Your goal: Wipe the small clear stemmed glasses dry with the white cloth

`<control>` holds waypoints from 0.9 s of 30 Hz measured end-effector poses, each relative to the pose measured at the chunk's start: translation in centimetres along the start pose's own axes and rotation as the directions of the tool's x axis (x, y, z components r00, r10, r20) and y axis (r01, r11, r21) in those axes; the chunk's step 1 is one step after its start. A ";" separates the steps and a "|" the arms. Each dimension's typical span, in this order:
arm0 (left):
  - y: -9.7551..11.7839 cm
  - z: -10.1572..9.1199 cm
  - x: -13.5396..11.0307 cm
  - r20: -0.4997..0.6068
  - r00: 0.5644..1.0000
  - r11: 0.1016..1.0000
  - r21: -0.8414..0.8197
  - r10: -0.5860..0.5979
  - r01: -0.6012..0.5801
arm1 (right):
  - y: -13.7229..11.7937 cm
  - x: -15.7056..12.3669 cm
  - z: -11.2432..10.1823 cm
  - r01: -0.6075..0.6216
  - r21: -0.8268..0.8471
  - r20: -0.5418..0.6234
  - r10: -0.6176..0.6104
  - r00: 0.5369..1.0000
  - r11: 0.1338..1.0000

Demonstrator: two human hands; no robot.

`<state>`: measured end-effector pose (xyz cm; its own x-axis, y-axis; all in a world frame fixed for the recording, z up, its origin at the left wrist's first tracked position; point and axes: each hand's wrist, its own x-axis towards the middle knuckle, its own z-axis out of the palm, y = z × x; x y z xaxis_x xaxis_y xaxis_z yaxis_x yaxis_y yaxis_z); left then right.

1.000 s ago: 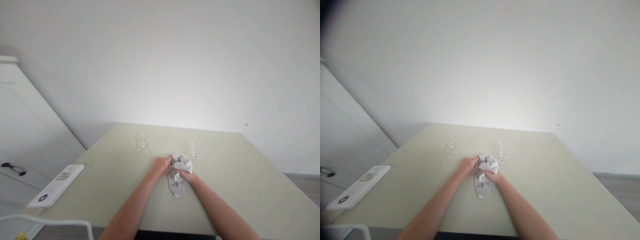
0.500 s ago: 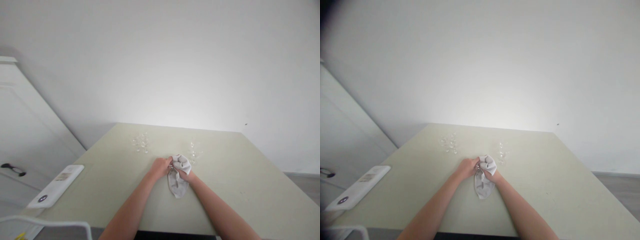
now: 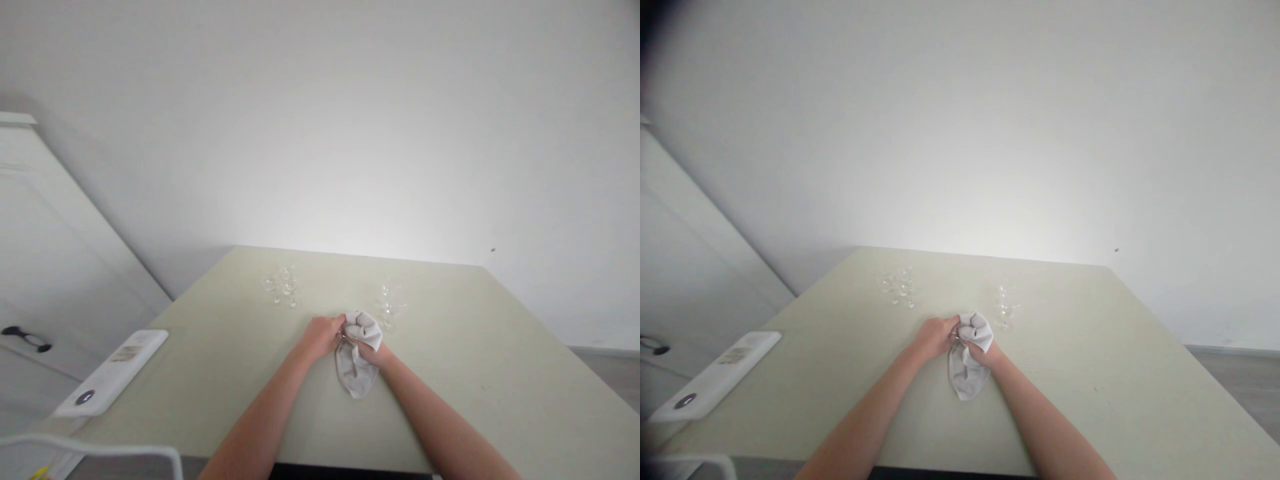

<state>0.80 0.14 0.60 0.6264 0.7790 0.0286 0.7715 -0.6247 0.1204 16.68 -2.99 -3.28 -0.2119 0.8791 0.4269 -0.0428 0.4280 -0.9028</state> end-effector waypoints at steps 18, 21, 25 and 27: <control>-0.3 0.5 0.1 0.000 1.000 0.998 -0.063 -0.012 0.012 | 0.0 -0.2 0.1 -0.042 0.059 0.001 0.042 0.999 0.997; -0.3 0.5 0.1 -0.002 1.000 0.998 -0.054 -0.011 0.011 | 0.4 -0.2 0.0 -0.035 0.061 -0.004 0.036 0.999 0.998; -0.2 0.3 0.0 -0.002 1.000 0.999 -0.042 -0.001 0.001 | 1.1 -0.2 -0.1 -0.029 0.065 -0.001 0.029 1.000 0.997; -0.2 0.1 0.0 0.001 1.000 0.999 -0.040 -0.001 0.001 | 1.4 -0.2 -0.1 -0.026 0.072 -0.005 0.027 1.000 0.997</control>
<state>0.69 0.24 0.46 0.6259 0.7794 0.0277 0.7668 -0.6216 0.1600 16.75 -2.57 -4.64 -0.2081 0.8914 0.4027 -0.1071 0.3885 -0.9152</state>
